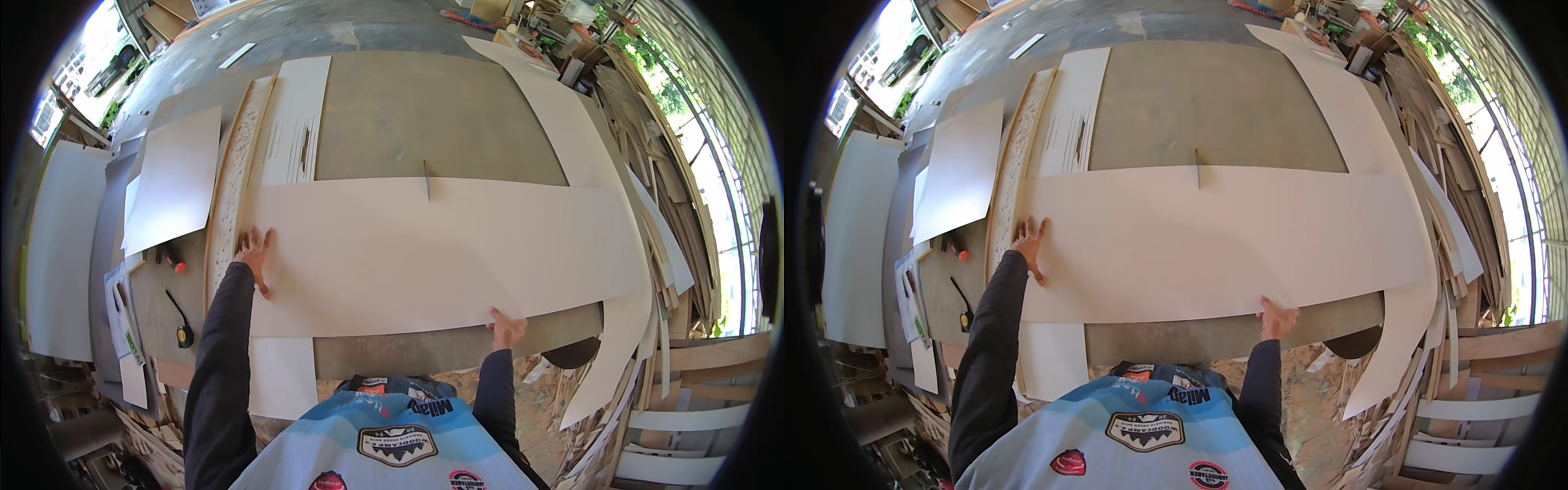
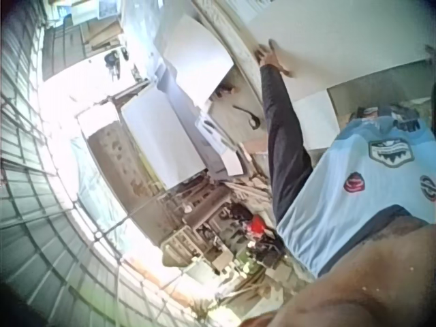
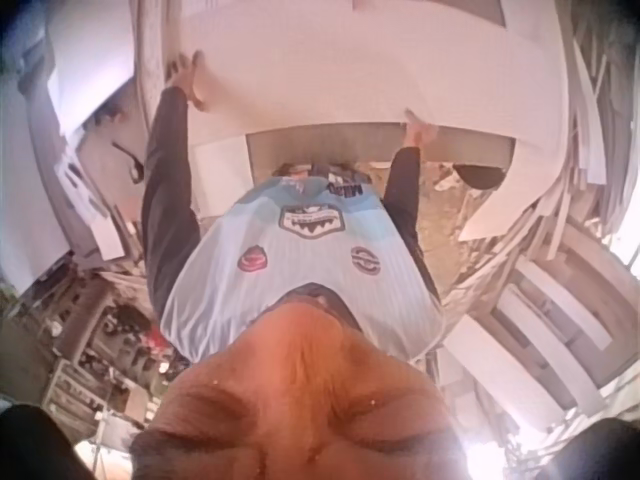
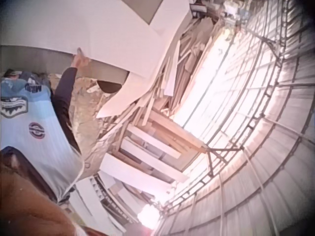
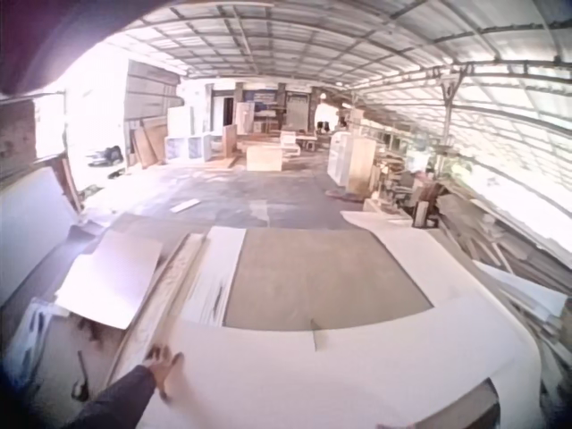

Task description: The person measures boards using a tape measure and a square, hammers several nails into a wooden strip, and positions large laminate sheets and panels on a worktable.

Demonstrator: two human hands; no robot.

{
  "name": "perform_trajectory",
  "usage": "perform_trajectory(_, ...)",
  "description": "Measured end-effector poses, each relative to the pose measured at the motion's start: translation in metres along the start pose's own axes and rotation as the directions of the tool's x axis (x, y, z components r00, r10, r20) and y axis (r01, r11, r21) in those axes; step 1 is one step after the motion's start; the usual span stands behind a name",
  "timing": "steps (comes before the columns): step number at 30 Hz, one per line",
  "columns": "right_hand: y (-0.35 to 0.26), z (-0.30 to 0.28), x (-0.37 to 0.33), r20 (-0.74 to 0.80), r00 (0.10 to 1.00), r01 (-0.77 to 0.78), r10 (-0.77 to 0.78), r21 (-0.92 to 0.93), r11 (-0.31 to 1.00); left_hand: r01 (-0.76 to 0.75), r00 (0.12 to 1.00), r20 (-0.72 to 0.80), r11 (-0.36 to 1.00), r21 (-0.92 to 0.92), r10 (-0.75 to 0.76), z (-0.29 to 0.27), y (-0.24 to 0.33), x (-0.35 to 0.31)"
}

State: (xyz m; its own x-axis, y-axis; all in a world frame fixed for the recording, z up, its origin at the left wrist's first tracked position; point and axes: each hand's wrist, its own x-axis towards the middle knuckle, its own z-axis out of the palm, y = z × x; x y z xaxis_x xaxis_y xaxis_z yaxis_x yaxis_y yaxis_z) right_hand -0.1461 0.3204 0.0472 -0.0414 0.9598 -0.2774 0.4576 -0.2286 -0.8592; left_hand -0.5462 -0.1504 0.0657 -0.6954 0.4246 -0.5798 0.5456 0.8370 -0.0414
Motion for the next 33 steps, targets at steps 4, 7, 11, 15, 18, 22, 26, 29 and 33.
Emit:
perform_trajectory(4, -0.015, 0.022, -0.006, 0.042, 0.998, 0.037, -0.036, -0.003, 0.999, -0.016, 1.000, -0.007, 1.000, -0.004, 0.016, -0.013, -0.006, 0.024)
perform_trajectory(7, -0.020, 0.034, 0.010, 0.038, 0.996, 0.078, -0.076, -0.061, 0.995, -0.032, 0.999, -0.027, 0.999, -0.016, 0.032, -0.021, -0.013, 0.046)
perform_trajectory(11, -0.035, 0.050, 0.017, 0.050, 0.999, 0.024, -0.016, -0.164, 0.986, -0.044, 0.992, -0.122, 0.996, -0.075, 0.034, -0.020, -0.027, 0.063)
perform_trajectory(15, -0.039, 0.055, 0.016, 0.066, 0.997, 0.049, -0.039, -0.148, 0.988, -0.092, 0.989, -0.125, 0.993, -0.075, 0.082, -0.004, -0.035, 0.056)
perform_trajectory(18, -0.040, 0.061, 0.011, 0.090, 0.996, 0.000, 0.023, -0.243, 0.970, -0.124, 0.985, -0.128, 0.992, -0.035, 0.118, 0.022, -0.035, 0.036)
perform_trajectory(22, -0.057, 0.063, -0.007, 0.092, 0.988, -0.087, 0.123, -0.324, 0.942, -0.099, 0.993, -0.060, 0.995, -0.025, 0.098, 0.015, 0.008, -0.021)
perform_trajectory(26, -0.053, 0.071, -0.009, 0.073, 0.993, -0.057, 0.095, -0.407, 0.912, -0.051, 0.996, -0.074, 0.999, -0.002, 0.051, -0.002, 0.033, -0.045)
perform_trajectory(29, -0.062, 0.077, -0.014, 0.039, 0.996, -0.044, 0.077, -0.538, 0.842, -0.024, 0.997, -0.073, 1.000, 0.000, 0.024, -0.003, 0.035, -0.042)
perform_trajectory(33, -0.076, 0.088, -0.010, 0.036, 0.996, -0.044, 0.085, -0.624, 0.780, -0.024, 0.997, -0.072, 0.999, -0.032, 0.021, -0.007, 0.033, -0.030)
